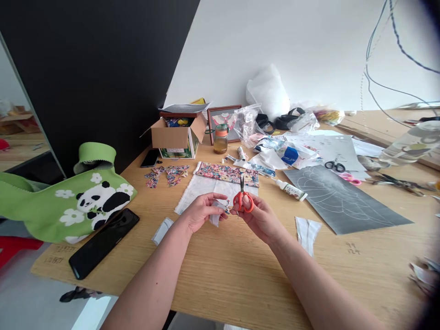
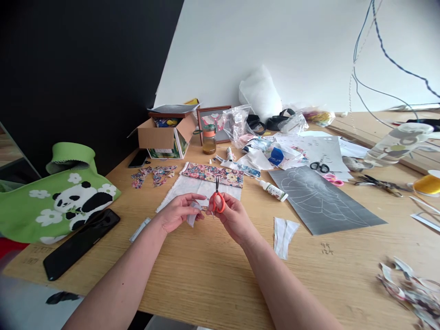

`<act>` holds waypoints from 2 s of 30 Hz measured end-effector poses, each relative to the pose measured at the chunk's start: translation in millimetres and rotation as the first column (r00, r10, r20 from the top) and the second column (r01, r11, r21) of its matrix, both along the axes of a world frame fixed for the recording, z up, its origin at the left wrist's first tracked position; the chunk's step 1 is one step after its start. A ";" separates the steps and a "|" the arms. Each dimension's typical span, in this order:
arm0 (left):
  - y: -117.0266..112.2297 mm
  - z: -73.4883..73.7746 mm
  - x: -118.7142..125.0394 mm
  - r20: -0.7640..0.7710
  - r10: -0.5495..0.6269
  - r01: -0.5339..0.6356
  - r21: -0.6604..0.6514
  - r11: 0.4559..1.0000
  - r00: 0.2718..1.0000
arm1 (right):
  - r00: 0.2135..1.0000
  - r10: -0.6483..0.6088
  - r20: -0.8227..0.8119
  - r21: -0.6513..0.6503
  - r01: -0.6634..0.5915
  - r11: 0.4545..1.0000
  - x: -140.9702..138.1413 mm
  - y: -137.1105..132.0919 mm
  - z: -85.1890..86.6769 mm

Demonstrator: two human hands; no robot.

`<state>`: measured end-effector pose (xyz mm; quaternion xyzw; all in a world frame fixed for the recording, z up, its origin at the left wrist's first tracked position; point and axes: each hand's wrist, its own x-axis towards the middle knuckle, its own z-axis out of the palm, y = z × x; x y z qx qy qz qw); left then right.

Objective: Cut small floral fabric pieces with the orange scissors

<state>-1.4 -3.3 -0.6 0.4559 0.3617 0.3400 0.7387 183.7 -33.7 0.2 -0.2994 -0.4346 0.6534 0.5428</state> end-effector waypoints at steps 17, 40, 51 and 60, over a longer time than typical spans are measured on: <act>8.1 -1.3 -5.9 -0.036 0.269 -0.265 0.095 0.960 0.962 | 0.873 0.105 0.477 0.031 -0.136 0.990 3.7 -1.0 -4.2; 4.4 3.3 -4.2 -0.024 0.221 -0.218 0.095 0.971 0.975 | 0.789 0.263 0.555 -0.123 -0.235 0.964 0.7 -4.1 -1.5; 7.3 1.0 -6.3 0.008 0.270 -0.270 0.070 0.960 0.963 | 0.779 0.324 0.537 -0.137 -0.299 0.944 2.5 -4.5 -2.1; 3.5 1.6 -7.9 -0.033 0.136 -0.133 0.087 0.987 0.990 | 0.771 0.303 0.561 -0.114 -0.291 0.950 5.1 -2.7 -6.7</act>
